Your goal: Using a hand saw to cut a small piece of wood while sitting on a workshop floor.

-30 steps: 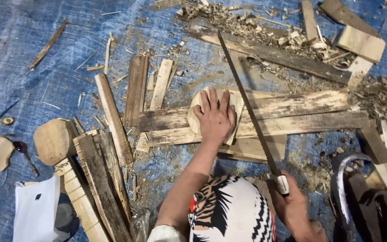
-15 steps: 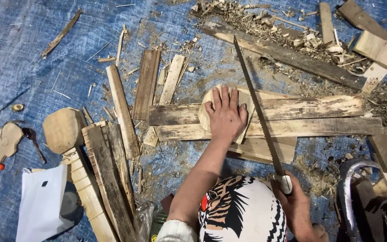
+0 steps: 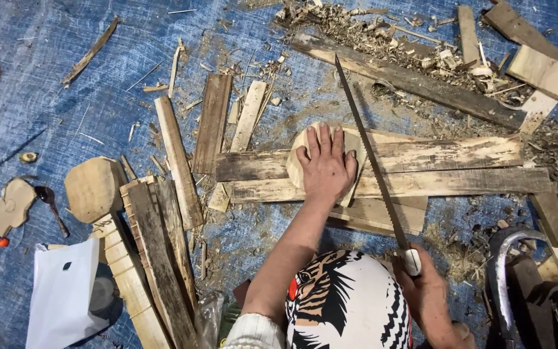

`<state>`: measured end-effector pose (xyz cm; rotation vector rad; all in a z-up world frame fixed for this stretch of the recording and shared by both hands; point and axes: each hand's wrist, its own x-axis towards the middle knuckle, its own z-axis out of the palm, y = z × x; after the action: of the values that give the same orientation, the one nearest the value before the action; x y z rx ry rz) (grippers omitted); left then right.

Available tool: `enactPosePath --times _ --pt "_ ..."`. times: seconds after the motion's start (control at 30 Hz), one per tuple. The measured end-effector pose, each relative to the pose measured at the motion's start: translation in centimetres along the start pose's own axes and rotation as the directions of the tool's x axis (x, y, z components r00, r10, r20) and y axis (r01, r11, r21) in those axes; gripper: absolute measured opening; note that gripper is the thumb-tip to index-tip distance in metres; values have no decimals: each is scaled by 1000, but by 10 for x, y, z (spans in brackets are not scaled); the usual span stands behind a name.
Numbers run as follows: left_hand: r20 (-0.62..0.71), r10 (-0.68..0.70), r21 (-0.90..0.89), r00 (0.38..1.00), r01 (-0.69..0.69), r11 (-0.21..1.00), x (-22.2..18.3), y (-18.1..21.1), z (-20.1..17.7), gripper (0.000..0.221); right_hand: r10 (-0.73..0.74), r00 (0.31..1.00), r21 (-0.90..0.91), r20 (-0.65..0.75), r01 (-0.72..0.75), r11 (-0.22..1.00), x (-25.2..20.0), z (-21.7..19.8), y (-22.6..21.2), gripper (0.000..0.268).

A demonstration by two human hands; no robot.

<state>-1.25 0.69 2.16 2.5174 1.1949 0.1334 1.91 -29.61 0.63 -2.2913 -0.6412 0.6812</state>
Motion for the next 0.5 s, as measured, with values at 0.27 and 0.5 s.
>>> enactPosePath --times 0.27,0.5 --pt "27 7 -7 1000 -7 1000 2 1 1 71 99 995 -84 8 -98 992 -2 -7 -18 57" --pt "36 11 3 999 -11 1000 3 1 -2 71 179 984 -151 11 -176 973 21 -7 -56 57"
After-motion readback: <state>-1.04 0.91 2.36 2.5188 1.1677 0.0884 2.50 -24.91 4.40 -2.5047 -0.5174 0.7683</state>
